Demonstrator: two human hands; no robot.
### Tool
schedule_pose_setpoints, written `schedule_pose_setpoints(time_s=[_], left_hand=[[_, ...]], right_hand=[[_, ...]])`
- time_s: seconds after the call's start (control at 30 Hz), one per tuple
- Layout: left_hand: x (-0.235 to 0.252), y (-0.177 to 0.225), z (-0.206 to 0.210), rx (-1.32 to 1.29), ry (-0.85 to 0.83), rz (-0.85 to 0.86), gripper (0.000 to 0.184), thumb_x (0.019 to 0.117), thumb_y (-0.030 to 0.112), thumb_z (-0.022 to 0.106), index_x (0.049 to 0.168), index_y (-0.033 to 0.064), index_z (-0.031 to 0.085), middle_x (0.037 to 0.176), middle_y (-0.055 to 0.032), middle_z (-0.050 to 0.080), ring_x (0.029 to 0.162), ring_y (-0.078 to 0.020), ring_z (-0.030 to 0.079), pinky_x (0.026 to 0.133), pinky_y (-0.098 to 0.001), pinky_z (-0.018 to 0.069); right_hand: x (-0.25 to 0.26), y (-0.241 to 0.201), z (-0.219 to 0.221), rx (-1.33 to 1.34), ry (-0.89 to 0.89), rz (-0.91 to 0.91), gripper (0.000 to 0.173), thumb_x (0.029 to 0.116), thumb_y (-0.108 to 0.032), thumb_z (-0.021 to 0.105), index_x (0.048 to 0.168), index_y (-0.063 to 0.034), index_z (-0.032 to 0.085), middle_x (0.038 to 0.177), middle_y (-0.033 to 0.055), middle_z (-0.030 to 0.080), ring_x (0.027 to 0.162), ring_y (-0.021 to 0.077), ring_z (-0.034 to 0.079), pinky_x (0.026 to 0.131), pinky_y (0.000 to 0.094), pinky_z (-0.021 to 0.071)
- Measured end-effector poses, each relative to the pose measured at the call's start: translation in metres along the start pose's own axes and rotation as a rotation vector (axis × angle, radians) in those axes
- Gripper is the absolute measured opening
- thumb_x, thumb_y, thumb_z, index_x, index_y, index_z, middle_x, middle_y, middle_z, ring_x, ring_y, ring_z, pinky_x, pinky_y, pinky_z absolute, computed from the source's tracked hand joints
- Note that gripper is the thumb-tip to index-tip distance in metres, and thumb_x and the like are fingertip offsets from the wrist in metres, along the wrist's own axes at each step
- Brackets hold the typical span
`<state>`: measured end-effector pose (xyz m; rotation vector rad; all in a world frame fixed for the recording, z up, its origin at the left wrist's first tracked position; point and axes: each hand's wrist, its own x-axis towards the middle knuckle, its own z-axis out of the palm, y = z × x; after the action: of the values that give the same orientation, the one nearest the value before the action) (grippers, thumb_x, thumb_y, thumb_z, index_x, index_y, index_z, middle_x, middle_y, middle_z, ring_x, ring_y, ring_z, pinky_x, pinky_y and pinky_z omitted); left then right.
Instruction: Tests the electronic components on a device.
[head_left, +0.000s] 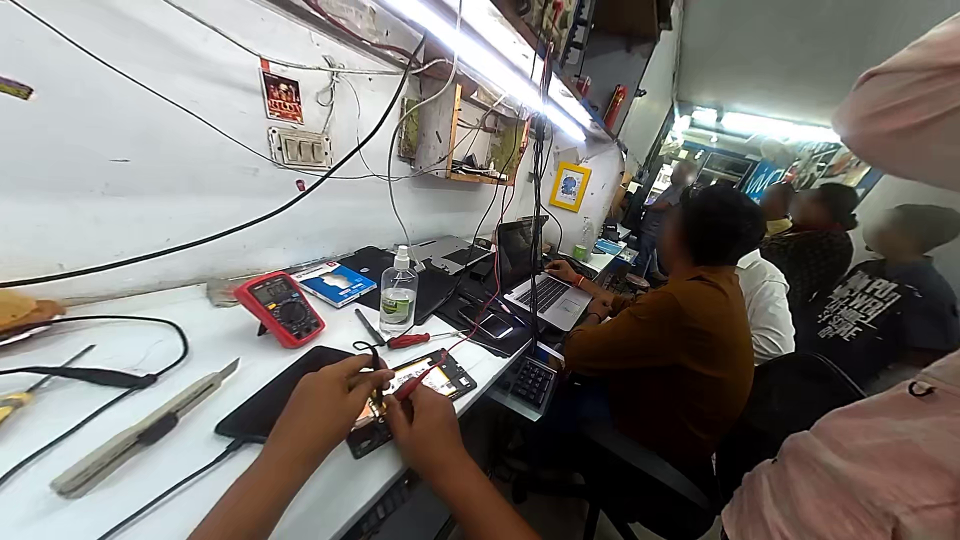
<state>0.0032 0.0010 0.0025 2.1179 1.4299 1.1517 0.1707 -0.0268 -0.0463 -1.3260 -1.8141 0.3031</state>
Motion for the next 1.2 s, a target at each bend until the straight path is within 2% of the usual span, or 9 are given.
schedule_pose_setpoints(time_s=[0.27,0.57,0.83,1.0,1.1,1.2], left_hand=[[-0.001,0.001,0.0001,-0.014,0.005,0.011,0.006,0.0996,0.026,0.067,0.098,0.0226,0.072,0.077,0.0081,0.073,0.064,-0.0093,0.066,0.065,-0.0401,0.0552],[-0.0009,0.0014,-0.0005,0.004,0.013,0.018,0.007,0.0996,0.026,0.067,0.098,0.0216,0.072,0.075,0.007,0.072,0.063,-0.0099,0.065,0.064,-0.041,0.0535],[0.0012,-0.0011,0.0013,-0.016,-0.002,0.003,0.008,0.0999,0.026,0.067,0.101,0.0222,0.073,0.08,0.0072,0.074,0.069,-0.0099,0.069,0.069,-0.043,0.0571],[0.0008,0.0,0.0018,-0.016,-0.001,0.02,0.006,0.0988,0.026,0.068,0.098,0.0218,0.072,0.077,0.0069,0.073,0.064,-0.0108,0.066,0.065,-0.0428,0.0547],[0.0006,-0.0017,0.0022,-0.024,-0.007,0.029,0.007,0.0989,0.026,0.068,0.099,0.0211,0.073,0.079,0.0054,0.073,0.065,-0.0122,0.067,0.066,-0.0452,0.0552],[0.0001,-0.0054,0.0057,-0.026,0.006,0.052,0.012,0.0993,0.03,0.064,0.1,0.0216,0.073,0.08,0.0068,0.073,0.067,-0.0104,0.066,0.066,-0.0428,0.0552]], right_hand=[[0.0,0.0012,0.0007,-0.009,-0.004,0.001,0.035,0.1055,-0.036,0.053,0.094,-0.0076,0.069,0.075,0.0055,0.065,0.07,0.0194,0.065,0.069,0.0423,0.0554],[0.0002,0.002,0.0018,-0.021,0.0,0.004,0.036,0.1055,-0.038,0.053,0.094,-0.0085,0.069,0.074,0.0048,0.064,0.07,0.0192,0.065,0.068,0.0419,0.0551],[0.0008,0.0018,0.0009,-0.004,0.011,-0.003,0.034,0.1049,-0.036,0.054,0.093,-0.0078,0.069,0.074,0.0053,0.064,0.069,0.0196,0.065,0.067,0.0433,0.0555],[0.0021,0.0006,-0.0006,-0.006,-0.017,0.004,0.035,0.1053,-0.035,0.053,0.094,-0.0064,0.07,0.077,0.0071,0.066,0.073,0.021,0.066,0.07,0.0436,0.0558],[0.0024,-0.0011,-0.0013,-0.003,-0.024,0.0,0.034,0.1051,-0.033,0.053,0.097,-0.0058,0.071,0.079,0.008,0.068,0.074,0.0218,0.068,0.071,0.0447,0.0565],[0.002,-0.0048,-0.004,0.008,-0.027,-0.004,0.033,0.1051,-0.032,0.053,0.099,-0.0044,0.071,0.08,0.0097,0.069,0.075,0.0238,0.068,0.072,0.0462,0.056]])
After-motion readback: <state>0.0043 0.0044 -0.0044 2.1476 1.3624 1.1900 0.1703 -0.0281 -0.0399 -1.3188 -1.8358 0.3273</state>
